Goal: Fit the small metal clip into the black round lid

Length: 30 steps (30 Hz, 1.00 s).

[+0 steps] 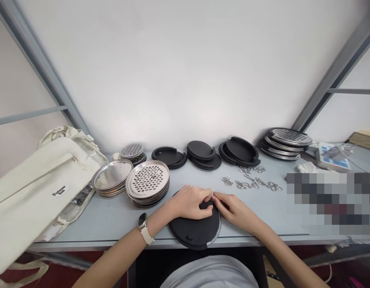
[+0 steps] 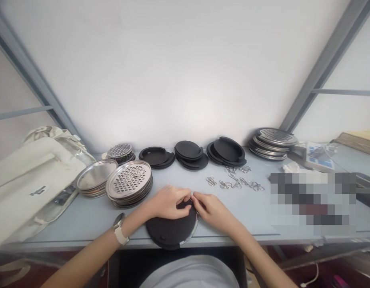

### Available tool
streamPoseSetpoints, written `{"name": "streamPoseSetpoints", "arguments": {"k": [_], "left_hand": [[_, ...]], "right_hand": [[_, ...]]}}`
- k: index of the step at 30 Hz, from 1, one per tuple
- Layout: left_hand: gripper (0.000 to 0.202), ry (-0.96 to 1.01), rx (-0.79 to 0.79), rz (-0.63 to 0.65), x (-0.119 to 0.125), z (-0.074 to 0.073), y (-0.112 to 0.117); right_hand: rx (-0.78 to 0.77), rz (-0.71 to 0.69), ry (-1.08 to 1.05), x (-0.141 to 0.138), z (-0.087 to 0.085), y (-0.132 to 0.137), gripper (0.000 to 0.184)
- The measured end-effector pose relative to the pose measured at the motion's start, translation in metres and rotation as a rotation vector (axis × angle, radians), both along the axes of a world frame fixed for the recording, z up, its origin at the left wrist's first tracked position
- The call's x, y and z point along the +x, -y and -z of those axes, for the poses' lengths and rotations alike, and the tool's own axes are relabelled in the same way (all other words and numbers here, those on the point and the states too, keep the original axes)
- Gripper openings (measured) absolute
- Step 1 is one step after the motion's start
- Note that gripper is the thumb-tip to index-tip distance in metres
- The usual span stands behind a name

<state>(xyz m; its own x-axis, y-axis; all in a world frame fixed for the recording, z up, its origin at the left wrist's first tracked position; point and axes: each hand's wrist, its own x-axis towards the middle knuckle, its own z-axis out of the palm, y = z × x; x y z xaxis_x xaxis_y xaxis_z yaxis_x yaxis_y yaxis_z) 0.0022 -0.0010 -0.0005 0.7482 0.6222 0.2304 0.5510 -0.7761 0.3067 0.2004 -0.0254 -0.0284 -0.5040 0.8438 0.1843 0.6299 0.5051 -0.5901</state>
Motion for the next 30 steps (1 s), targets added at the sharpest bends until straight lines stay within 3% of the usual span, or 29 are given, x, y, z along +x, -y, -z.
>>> {"name": "streamPoseSetpoints", "arguments": {"k": [30], "left_hand": [[0.012, -0.006, 0.035, 0.001, 0.0006, 0.0023, -0.0016]], "right_hand": [[0.006, 0.028, 0.062, 0.0053, 0.0049, -0.0019, 0.028]]}}
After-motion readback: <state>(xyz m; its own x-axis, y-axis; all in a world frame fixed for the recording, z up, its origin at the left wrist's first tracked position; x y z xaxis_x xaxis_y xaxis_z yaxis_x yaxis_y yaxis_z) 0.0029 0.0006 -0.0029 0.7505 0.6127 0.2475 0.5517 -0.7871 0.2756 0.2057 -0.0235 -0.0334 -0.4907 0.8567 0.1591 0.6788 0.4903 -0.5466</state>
